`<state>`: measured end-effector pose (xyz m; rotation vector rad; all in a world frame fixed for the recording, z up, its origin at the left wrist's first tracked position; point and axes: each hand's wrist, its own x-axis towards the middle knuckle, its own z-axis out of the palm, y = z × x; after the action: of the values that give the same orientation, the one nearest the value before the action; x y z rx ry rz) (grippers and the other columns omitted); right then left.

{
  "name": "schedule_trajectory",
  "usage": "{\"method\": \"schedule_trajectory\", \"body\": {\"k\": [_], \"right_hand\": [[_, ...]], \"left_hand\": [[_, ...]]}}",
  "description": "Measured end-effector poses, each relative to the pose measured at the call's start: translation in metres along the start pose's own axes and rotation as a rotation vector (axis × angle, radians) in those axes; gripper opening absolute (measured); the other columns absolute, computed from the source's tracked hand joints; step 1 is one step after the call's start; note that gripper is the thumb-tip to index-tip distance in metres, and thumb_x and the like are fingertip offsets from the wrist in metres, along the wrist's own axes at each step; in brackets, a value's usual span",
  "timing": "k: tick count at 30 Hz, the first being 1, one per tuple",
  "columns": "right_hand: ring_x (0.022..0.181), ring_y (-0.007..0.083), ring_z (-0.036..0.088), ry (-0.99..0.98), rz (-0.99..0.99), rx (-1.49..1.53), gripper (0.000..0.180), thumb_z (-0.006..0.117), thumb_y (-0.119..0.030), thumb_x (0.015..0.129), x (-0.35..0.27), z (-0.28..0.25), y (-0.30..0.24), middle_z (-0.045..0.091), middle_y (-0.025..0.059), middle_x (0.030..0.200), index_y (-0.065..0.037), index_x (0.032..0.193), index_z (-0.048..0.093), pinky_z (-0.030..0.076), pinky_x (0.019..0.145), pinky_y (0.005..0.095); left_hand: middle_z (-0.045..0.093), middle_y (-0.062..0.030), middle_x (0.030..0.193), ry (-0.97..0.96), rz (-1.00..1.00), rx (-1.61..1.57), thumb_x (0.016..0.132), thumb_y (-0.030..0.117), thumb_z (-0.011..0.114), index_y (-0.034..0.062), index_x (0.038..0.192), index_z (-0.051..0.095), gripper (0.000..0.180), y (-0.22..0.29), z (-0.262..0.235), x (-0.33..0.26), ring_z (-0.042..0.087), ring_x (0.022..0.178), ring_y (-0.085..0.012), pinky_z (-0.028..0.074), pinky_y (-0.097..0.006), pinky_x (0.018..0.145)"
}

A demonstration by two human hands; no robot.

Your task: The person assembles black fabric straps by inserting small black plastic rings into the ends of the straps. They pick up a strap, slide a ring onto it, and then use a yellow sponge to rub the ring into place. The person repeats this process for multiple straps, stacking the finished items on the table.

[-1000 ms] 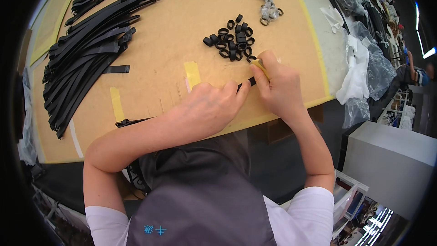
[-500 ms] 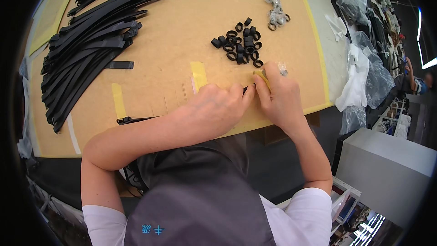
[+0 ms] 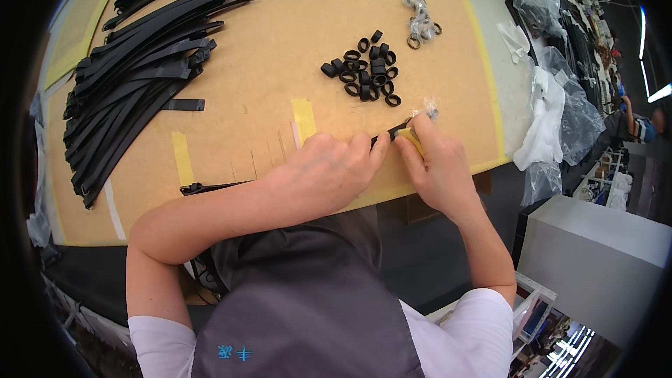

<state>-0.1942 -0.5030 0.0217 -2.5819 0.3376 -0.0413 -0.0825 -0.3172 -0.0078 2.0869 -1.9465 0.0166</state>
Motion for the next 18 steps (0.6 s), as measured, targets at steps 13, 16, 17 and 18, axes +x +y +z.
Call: {"method": "schedule_trajectory", "body": {"k": [13, 16, 17, 18], "right_hand": [[0.064, 0.0335, 0.064, -0.048, 0.112, 0.089, 0.016, 0.064, -0.012, 0.097, 0.002, -0.008, 0.000, 0.064, 0.0175, 0.075, -0.002, 0.105, 0.055, 0.048, 0.059, 0.0373], [0.065, 0.0356, 0.064, 0.047, 0.085, 0.150, 0.016, 0.064, -0.012, 0.097, 0.014, -0.016, -0.009, 0.064, 0.0182, 0.076, -0.002, 0.105, 0.055, 0.048, 0.059, 0.0376], [0.065, 0.0360, 0.064, 0.124, 0.049, 0.176, 0.016, 0.064, -0.013, 0.098, 0.019, -0.012, -0.011, 0.064, 0.0184, 0.077, -0.002, 0.105, 0.055, 0.048, 0.058, 0.0377], [0.064, 0.0351, 0.063, 0.143, 0.023, 0.139, 0.016, 0.064, -0.013, 0.098, 0.019, -0.002, -0.008, 0.064, 0.0181, 0.076, -0.002, 0.105, 0.055, 0.047, 0.058, 0.0372]], "left_hand": [[0.059, -0.0033, 0.076, 0.043, -0.006, 0.043, 0.084, 0.016, 0.064, -0.0109, 0.129, 0.059, 0.053, 0.003, 0.004, -0.001, 0.061, 0.064, -0.0102, 0.044, -0.026, 0.048], [0.058, -0.0050, 0.077, 0.047, -0.009, 0.051, 0.085, 0.014, 0.062, -0.0099, 0.131, 0.058, 0.052, 0.003, 0.010, -0.001, 0.060, 0.061, -0.0110, 0.045, -0.025, 0.047], [0.058, -0.0059, 0.078, 0.042, -0.011, 0.058, 0.085, 0.013, 0.061, -0.0094, 0.131, 0.057, 0.052, 0.004, 0.012, -0.002, 0.060, 0.059, -0.0115, 0.046, -0.025, 0.046], [0.058, -0.0058, 0.077, 0.035, -0.003, 0.048, 0.085, 0.013, 0.061, -0.0093, 0.132, 0.057, 0.052, 0.005, 0.011, -0.002, 0.060, 0.059, -0.0114, 0.046, -0.025, 0.046]]}}
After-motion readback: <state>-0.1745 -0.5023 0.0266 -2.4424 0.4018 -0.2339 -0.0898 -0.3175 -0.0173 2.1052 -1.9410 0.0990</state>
